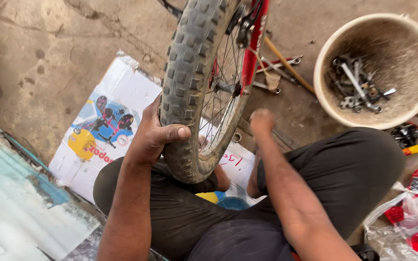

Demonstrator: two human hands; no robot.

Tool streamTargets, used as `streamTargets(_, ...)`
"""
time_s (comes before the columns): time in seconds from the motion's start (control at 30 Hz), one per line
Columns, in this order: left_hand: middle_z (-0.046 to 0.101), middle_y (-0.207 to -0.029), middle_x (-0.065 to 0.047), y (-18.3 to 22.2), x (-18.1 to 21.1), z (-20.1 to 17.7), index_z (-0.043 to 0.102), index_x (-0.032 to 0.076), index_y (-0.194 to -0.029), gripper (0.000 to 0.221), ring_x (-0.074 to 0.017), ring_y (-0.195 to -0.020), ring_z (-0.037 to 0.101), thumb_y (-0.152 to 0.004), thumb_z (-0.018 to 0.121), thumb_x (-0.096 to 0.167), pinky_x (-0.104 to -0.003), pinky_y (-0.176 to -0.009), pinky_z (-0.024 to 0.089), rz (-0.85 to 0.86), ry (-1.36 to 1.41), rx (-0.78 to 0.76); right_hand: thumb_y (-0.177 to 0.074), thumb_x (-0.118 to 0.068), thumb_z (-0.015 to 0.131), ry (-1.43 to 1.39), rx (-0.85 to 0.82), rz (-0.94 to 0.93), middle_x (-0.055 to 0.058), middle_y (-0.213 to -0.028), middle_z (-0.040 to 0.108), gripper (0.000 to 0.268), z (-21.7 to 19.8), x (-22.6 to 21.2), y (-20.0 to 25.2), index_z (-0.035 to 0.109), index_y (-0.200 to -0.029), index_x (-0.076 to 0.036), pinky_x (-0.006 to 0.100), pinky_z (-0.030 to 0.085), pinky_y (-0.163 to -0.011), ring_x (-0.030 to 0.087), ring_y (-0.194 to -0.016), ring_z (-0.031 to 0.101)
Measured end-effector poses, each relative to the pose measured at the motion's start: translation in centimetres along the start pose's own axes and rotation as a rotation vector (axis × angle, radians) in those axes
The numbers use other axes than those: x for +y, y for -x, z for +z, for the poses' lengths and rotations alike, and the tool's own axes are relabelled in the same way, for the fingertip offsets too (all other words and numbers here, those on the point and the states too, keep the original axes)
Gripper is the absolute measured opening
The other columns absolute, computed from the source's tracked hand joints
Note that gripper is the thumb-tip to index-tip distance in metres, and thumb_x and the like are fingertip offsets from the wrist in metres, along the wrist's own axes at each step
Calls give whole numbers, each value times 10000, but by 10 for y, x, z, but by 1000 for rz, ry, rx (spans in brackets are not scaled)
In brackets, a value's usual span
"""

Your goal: The person tightens and adjusts the spokes on a bicycle wheel, spins the wheel to check alignment, and manipulates the valve and rim.

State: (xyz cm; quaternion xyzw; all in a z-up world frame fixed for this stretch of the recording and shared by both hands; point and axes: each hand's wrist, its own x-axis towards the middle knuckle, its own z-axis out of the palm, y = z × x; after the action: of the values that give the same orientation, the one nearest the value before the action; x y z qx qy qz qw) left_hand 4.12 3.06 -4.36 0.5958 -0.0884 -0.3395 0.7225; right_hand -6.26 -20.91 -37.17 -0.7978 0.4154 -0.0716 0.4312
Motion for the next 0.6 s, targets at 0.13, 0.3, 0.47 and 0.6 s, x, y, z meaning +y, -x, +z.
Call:
streamTargets(0.13, 654, -1347, -153, 2, -9, -4, 483, -66, -1502, 1082, -257, -1249, 625, -635, 962, 372, -383, -1123, 481, 9, -8, 24, -720, -173, 719, 378, -416, -98, 215, -1004, 743, 230, 46, 52, 35, 804, -915, -89, 450, 564, -902, 388, -976, 712)
streamTargets(0.3, 613, -1433, -168, 4, -12, -10, 439, -61, -1547, 1123, -266, -1345, 577, -668, 982, 378, -381, -1184, 438, 42, 0, -15, -719, -180, 773, 398, -581, 17, 236, -1008, 732, 309, 66, 103, 45, 770, -1012, -81, 457, 564, -887, 399, -990, 709)
streamTargets(0.47, 624, -1408, -183, -10, -5, -11, 450, -60, -1533, 1087, -288, -1305, 592, -660, 916, 391, -392, -1148, 461, -7, -23, -66, -814, -155, 688, 509, -627, -24, 213, -1043, 737, 240, 68, 111, 42, 796, -1028, -157, 489, 561, -883, 409, -1007, 700)
streamTargets(0.6, 637, -1322, -196, -11, -3, -7, 474, -79, -1485, 1049, -301, -1214, 604, -638, 910, 359, -415, -1087, 473, -50, 22, -54, -737, -130, 705, 427, -516, -179, 215, -1021, 694, 220, 58, 100, 49, 823, -923, -137, 523, 535, -813, 444, -948, 666)
